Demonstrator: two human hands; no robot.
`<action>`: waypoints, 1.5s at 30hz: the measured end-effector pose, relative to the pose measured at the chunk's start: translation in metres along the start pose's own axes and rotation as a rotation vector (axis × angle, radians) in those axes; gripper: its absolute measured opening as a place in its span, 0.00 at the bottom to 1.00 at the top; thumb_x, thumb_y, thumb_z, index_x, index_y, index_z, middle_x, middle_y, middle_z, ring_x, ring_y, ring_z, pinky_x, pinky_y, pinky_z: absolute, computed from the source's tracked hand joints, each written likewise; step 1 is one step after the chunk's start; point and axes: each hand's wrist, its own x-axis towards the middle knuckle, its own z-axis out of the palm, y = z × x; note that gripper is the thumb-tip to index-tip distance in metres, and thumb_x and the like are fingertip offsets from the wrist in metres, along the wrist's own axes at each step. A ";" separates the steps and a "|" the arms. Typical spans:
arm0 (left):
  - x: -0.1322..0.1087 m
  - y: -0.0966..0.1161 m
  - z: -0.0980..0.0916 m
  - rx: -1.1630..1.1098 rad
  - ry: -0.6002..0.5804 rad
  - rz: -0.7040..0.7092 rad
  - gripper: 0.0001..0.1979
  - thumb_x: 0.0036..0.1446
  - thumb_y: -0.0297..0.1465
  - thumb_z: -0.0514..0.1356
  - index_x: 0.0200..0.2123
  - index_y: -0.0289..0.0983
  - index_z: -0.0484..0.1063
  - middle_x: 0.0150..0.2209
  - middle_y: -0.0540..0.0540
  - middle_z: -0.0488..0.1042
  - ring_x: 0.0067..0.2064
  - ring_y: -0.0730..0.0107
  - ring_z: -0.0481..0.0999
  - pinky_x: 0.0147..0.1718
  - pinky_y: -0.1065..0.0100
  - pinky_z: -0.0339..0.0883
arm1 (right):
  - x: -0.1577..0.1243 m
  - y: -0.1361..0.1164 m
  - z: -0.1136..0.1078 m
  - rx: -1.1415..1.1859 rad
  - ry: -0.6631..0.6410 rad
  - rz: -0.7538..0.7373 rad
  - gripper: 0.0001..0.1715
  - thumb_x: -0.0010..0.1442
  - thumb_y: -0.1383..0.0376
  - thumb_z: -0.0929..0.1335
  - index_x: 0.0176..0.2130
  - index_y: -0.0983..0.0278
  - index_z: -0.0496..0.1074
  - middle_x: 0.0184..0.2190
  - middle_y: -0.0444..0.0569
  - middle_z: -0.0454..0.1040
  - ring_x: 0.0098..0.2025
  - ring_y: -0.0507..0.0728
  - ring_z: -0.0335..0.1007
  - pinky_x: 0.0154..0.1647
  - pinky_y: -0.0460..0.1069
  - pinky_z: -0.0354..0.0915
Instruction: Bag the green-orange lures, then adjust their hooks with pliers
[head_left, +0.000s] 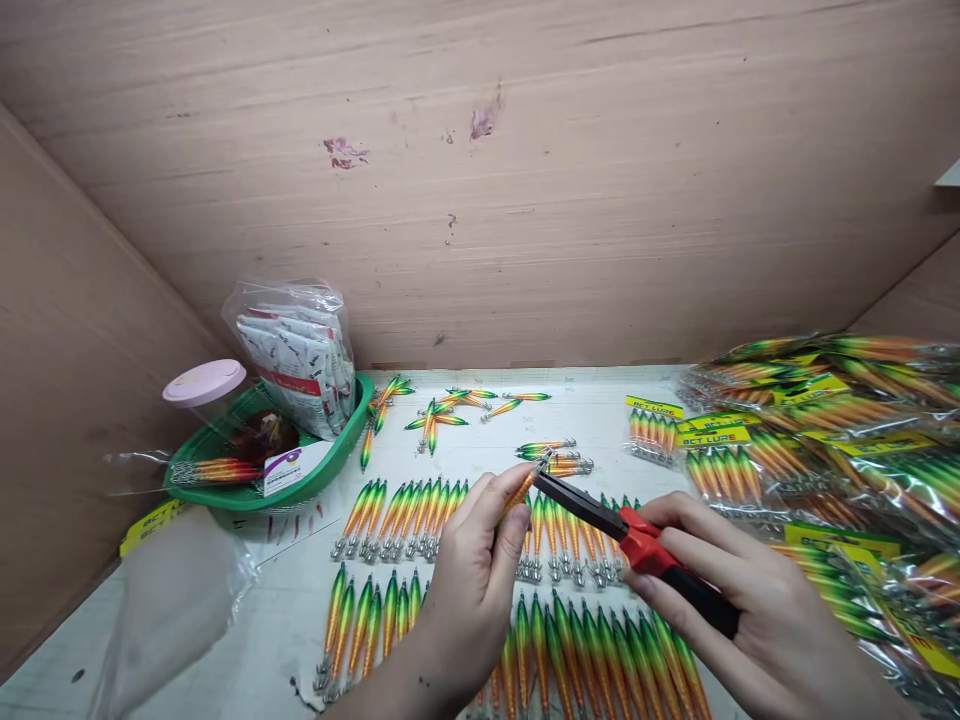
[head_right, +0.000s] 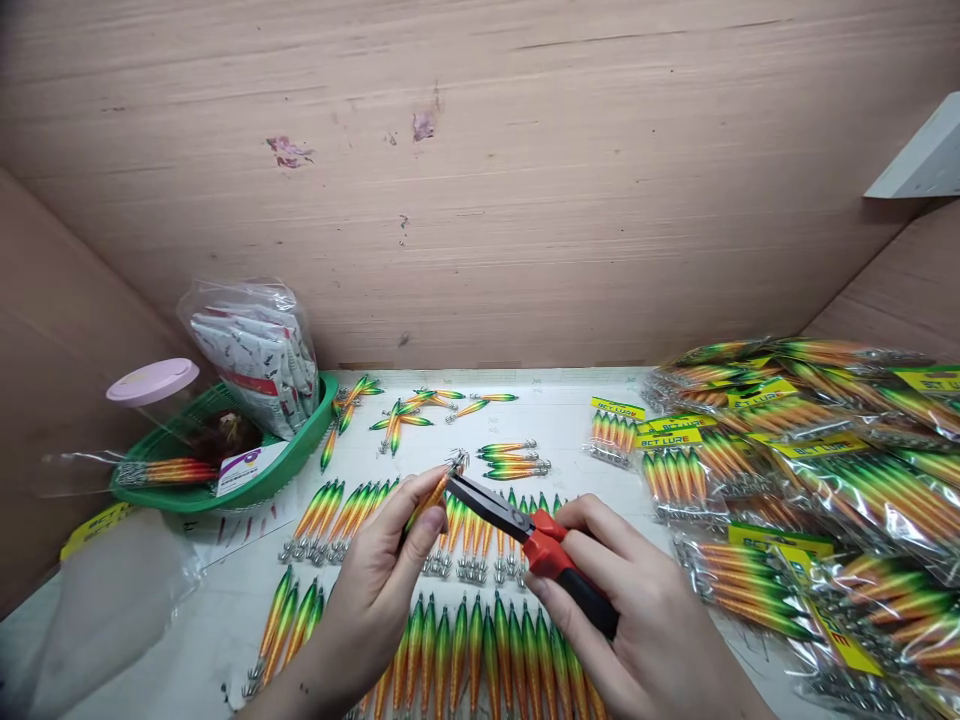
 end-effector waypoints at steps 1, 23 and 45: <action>0.000 0.000 0.001 0.019 0.006 0.012 0.19 0.66 0.35 0.51 0.58 0.50 0.66 0.46 0.45 0.70 0.48 0.62 0.68 0.45 0.65 0.63 | 0.000 0.000 0.000 0.002 -0.001 0.001 0.09 0.63 0.64 0.64 0.32 0.60 0.71 0.34 0.49 0.71 0.34 0.54 0.72 0.31 0.44 0.69; 0.001 -0.002 0.001 -0.035 0.061 0.035 0.17 0.66 0.35 0.49 0.54 0.42 0.70 0.42 0.44 0.71 0.45 0.65 0.69 0.46 0.66 0.64 | -0.001 0.007 0.017 0.127 0.003 -0.021 0.09 0.64 0.66 0.63 0.31 0.61 0.68 0.28 0.46 0.70 0.30 0.53 0.69 0.30 0.44 0.66; 0.003 -0.007 0.004 0.107 0.109 0.260 0.18 0.66 0.26 0.50 0.56 0.43 0.68 0.37 0.47 0.70 0.35 0.73 0.70 0.33 0.73 0.66 | 0.000 -0.004 0.006 0.003 0.022 -0.046 0.08 0.64 0.67 0.64 0.32 0.61 0.69 0.33 0.47 0.70 0.33 0.52 0.71 0.31 0.42 0.68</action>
